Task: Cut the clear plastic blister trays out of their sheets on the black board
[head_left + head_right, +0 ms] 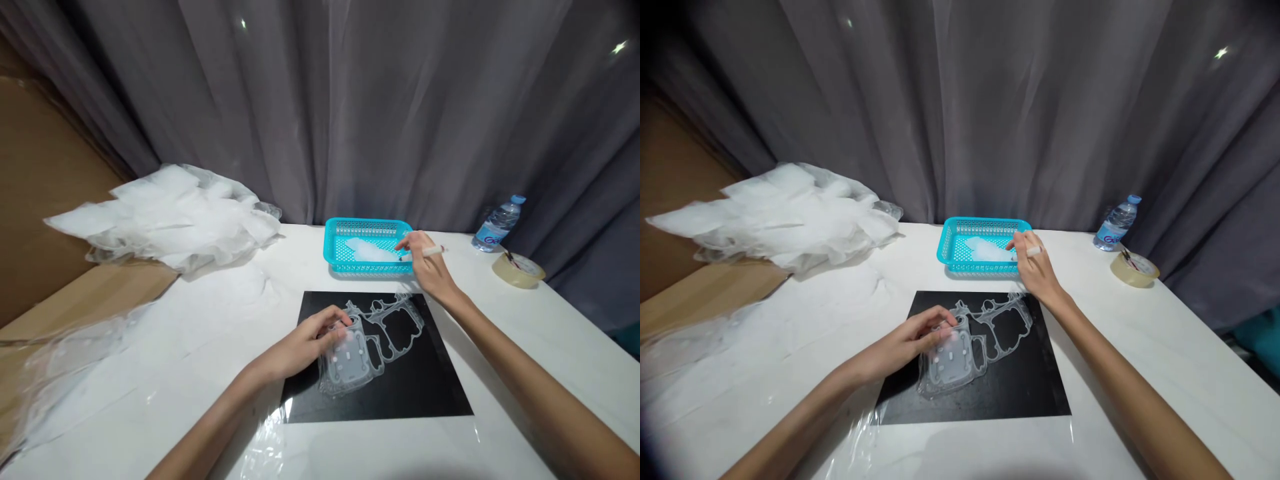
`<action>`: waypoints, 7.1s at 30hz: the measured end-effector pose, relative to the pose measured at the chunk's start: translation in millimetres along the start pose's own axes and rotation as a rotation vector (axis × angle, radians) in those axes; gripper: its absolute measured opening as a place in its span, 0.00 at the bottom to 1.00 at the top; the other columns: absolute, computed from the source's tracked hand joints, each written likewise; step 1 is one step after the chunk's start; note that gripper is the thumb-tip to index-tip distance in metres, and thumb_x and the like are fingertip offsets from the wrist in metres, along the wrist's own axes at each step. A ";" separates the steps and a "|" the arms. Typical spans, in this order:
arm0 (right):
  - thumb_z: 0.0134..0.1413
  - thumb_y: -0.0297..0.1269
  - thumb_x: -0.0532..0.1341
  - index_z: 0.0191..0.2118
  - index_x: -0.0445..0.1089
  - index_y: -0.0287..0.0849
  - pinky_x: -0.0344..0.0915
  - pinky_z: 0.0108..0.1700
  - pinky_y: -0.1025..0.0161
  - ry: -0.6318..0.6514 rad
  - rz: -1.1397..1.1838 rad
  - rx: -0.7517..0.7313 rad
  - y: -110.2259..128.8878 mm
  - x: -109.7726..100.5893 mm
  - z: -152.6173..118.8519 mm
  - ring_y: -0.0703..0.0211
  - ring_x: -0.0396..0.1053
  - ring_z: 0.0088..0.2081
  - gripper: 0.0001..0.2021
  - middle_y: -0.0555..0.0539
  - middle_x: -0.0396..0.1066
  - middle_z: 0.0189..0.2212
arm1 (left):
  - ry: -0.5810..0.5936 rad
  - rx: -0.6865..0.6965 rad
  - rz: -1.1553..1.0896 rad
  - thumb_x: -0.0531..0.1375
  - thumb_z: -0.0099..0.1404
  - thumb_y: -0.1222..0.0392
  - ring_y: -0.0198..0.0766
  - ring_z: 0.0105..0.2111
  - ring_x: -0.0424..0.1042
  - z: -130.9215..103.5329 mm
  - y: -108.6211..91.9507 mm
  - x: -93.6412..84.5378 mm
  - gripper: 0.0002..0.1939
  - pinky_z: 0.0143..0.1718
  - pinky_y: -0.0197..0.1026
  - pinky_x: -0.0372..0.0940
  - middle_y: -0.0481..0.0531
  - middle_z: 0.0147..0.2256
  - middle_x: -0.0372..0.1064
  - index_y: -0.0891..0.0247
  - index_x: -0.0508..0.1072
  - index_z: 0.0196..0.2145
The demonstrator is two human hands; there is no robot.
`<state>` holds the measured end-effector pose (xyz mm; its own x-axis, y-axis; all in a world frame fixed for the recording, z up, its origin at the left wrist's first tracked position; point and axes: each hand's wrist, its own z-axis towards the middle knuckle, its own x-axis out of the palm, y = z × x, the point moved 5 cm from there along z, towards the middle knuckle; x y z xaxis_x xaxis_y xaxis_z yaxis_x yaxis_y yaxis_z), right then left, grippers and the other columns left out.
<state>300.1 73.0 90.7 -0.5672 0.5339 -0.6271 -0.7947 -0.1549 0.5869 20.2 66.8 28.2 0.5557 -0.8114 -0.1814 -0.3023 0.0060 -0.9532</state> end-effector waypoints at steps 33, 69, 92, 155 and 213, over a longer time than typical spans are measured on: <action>0.65 0.34 0.67 0.38 0.79 0.45 0.69 0.49 0.61 0.725 0.615 0.063 66.0 39.1 -140.3 0.59 0.76 0.42 0.03 0.50 0.78 0.40 | 0.201 0.278 0.496 0.57 0.77 0.56 0.50 0.70 0.54 -7.3 -2.1 -3.6 0.16 0.71 0.61 0.53 0.49 0.69 0.60 0.45 0.75 0.58; 0.69 0.40 0.65 0.41 0.76 0.46 0.68 0.49 0.60 0.784 0.518 0.030 69.7 43.0 -150.4 0.58 0.72 0.43 0.05 0.49 0.77 0.42 | 0.141 0.385 0.468 0.67 0.70 0.50 0.48 0.62 0.66 -20.5 -1.2 13.6 0.14 0.66 0.53 0.58 0.52 0.59 0.73 0.50 0.80 0.53; 0.73 0.38 0.61 0.43 0.75 0.46 0.69 0.55 0.58 0.783 0.552 -0.092 65.1 41.4 -152.6 0.57 0.74 0.49 0.06 0.48 0.77 0.45 | 0.154 0.379 0.448 0.65 0.72 0.49 0.48 0.62 0.64 -15.1 9.4 13.2 0.10 0.66 0.53 0.57 0.52 0.60 0.70 0.50 0.80 0.49; 0.77 0.33 0.52 0.62 0.66 0.47 0.72 0.58 0.49 0.540 0.265 -0.288 78.9 30.8 -158.6 0.52 0.70 0.53 0.15 0.41 0.69 0.50 | -0.296 0.103 0.672 0.58 0.72 0.36 0.51 0.55 0.69 -38.0 -18.3 25.4 0.25 0.56 0.51 0.64 0.58 0.53 0.68 0.59 0.66 0.53; 0.74 0.41 0.57 0.47 0.80 0.44 0.72 0.50 0.56 0.196 0.434 0.097 44.8 23.2 -123.6 0.53 0.76 0.46 0.13 0.43 0.77 0.45 | -0.164 -0.189 -0.049 0.64 0.59 0.51 0.34 0.23 0.69 -19.3 15.1 26.7 0.14 0.25 0.37 0.65 0.47 0.26 0.72 0.59 0.65 0.26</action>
<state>224.6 -24.3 39.1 -0.8792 0.2691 -0.3932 -0.4574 -0.2458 0.8546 15.5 34.0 13.7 0.6869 -0.7021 -0.1877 -0.4027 -0.1527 -0.9025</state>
